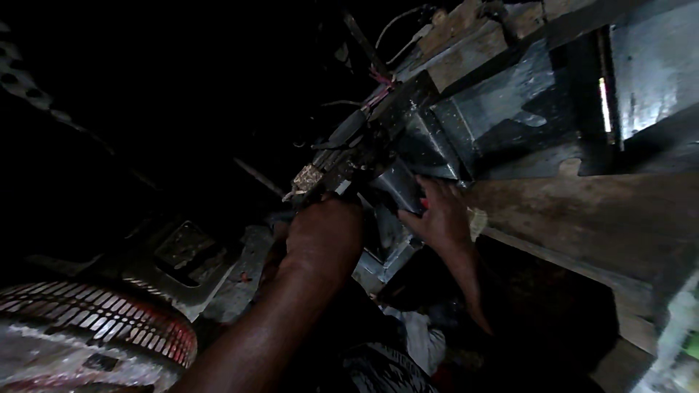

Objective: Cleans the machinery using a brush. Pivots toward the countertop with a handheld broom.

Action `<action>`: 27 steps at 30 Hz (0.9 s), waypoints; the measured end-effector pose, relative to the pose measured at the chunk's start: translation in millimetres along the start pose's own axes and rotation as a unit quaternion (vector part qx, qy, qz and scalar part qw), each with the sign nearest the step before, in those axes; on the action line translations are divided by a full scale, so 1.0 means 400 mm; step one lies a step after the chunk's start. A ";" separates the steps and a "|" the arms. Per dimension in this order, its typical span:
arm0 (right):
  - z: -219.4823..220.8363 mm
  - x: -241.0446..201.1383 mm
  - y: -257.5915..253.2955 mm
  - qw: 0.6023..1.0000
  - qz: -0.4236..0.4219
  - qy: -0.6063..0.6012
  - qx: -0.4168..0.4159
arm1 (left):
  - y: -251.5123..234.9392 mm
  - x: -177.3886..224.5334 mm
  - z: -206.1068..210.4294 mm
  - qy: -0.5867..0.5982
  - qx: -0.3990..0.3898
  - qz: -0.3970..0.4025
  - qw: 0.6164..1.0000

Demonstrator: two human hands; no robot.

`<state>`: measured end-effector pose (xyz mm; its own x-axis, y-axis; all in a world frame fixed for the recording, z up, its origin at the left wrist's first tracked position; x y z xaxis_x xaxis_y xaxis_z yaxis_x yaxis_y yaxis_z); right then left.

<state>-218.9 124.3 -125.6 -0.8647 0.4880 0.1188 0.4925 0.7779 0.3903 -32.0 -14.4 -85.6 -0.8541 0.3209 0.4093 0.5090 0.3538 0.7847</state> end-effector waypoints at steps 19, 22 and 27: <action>0.001 0.111 -0.010 0.991 0.086 -0.061 0.079 | 0.093 -0.211 0.228 0.155 0.085 0.051 0.983; -0.092 0.106 0.033 0.973 0.139 -0.165 0.080 | 0.132 -0.200 0.209 0.163 0.065 0.079 0.981; -0.219 0.081 0.084 0.954 0.092 -0.270 0.095 | 0.093 -0.222 0.178 0.148 0.007 0.058 0.987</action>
Point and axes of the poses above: each hand's wrist, its own y-axis away from the middle knuckle, its own z-axis out of the palm, x = y × z, the point moved 3 cm from there along -y, towards the middle knuckle, and after that the axes turned 14 degrees about y, right-handed, at the moved point
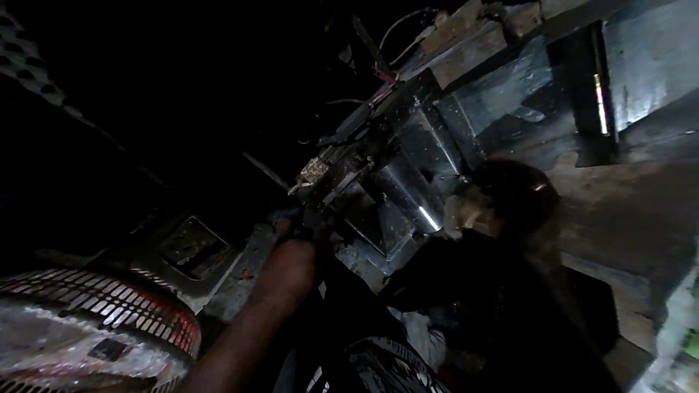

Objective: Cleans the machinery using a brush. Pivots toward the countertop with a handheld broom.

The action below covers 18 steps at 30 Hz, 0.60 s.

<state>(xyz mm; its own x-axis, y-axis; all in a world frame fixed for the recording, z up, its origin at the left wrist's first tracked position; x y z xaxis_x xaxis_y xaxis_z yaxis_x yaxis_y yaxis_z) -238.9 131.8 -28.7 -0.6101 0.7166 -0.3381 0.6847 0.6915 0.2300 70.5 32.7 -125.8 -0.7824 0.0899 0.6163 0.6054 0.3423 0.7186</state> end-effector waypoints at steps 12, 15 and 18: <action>-0.031 -0.034 0.083 0.984 0.011 0.146 -0.103 | -0.026 0.068 -0.041 -0.066 0.059 -0.010 0.996; 0.009 0.012 0.075 0.970 -0.013 0.232 -0.068 | 0.019 0.170 -0.127 -0.052 0.015 -0.046 0.997; 0.087 0.057 0.033 0.960 -0.082 0.268 -0.016 | 0.039 0.188 -0.143 -0.056 0.045 0.005 0.997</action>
Point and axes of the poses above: each hand's wrist, its own y-axis away from the middle knuckle, its own z-axis out of the palm, x = y × z, the point moved 3 cm from there along -y, towards the middle knuckle, and after that the axes turned 14 degrees about y, right-handed, at the moved point
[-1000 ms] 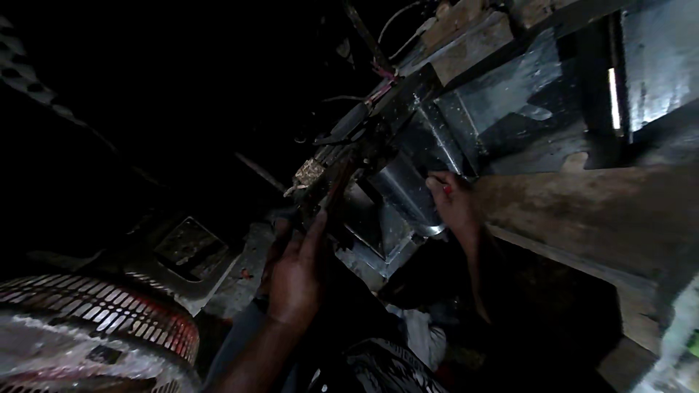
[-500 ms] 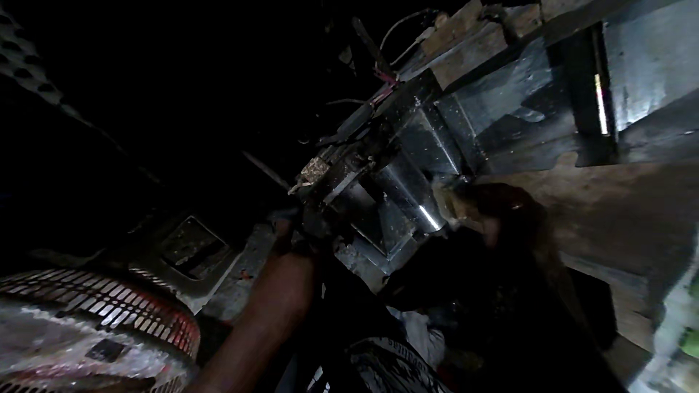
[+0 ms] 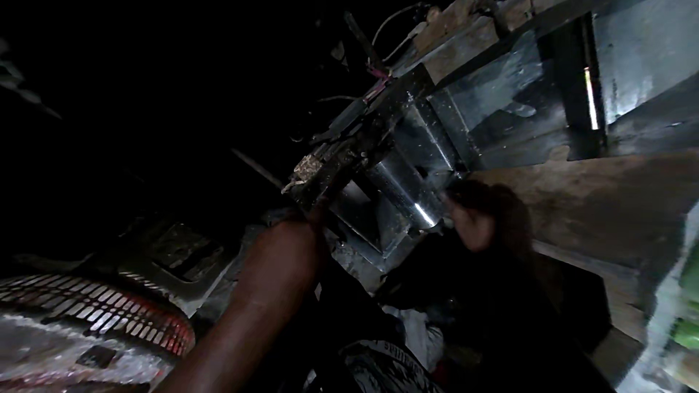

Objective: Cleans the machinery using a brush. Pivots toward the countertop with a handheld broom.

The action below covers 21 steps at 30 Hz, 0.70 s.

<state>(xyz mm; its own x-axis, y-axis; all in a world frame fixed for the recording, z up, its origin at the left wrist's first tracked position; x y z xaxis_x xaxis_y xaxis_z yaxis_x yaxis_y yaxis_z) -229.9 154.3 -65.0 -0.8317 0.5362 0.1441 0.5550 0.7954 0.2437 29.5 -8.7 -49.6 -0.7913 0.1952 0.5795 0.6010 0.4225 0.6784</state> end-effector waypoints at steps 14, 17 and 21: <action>0.106 -0.120 -0.053 0.993 0.031 0.007 -0.113 | -0.048 -0.082 0.052 0.102 -0.002 -0.063 0.993; 0.108 -0.114 -0.051 0.993 0.010 0.013 -0.115 | -0.043 -0.065 0.044 0.106 -0.015 -0.052 0.993; 0.020 -0.119 -0.036 0.992 0.013 0.029 -0.118 | 0.006 -0.091 0.064 0.073 -0.051 -0.054 0.995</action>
Point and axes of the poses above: each hand's wrist, its own y-axis away from the middle knuckle, its own z-axis out of the palm, x = y × z, the point moved 3 cm from there along -y, towards the middle knuckle, and after that the axes turned 14 degrees about y, right-handed, at the moved point
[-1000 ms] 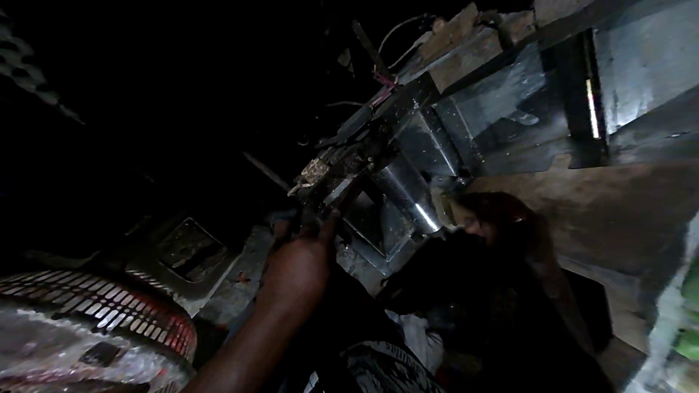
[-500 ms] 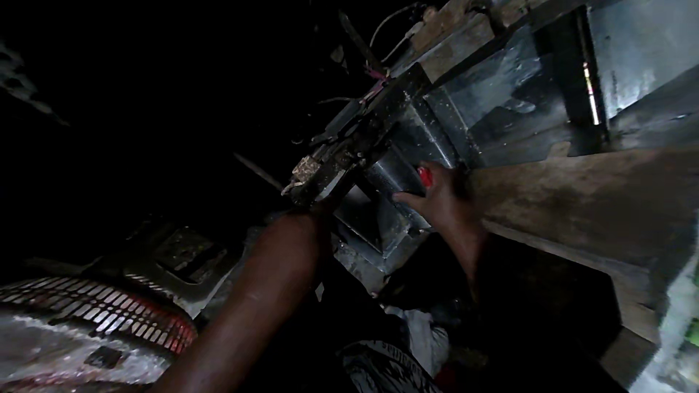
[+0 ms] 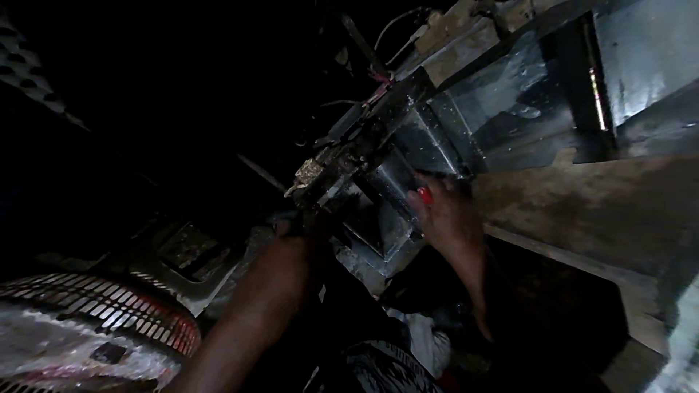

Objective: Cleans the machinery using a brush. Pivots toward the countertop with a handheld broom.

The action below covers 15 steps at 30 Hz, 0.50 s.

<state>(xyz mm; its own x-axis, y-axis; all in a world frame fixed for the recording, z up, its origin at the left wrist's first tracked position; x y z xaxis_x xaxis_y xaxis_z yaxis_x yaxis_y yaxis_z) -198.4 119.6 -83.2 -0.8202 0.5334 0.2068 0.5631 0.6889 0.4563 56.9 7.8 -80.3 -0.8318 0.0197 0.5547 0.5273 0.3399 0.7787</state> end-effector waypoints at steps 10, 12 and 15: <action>-0.019 -0.133 0.220 0.815 -0.051 -0.567 0.110 | 0.151 -0.111 0.035 0.052 0.026 0.128 0.990; 0.010 -0.180 0.231 0.801 -0.052 -0.591 0.084 | 0.180 0.018 -0.027 0.066 0.070 0.109 0.989; 0.041 -0.213 0.238 0.800 -0.105 -0.581 0.109 | 0.206 0.145 -0.100 0.084 0.015 -0.028 0.996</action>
<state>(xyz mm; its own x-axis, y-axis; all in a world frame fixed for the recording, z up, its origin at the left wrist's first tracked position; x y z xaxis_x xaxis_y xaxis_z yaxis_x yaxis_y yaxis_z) -73.2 147.8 -71.4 -0.3225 0.4042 -0.8560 0.5333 0.8247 0.1885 59.0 -0.6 27.7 -0.8176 -0.1569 0.5540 0.4736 0.3642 0.8020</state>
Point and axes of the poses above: each hand's wrist, its own y-axis away from the middle knuckle, its own z-axis out of the palm, x = y × z, the point moved 3 cm from there along -y, towards the middle knuckle, and after that the axes turned 14 degrees about y, right-handed, at the moved point
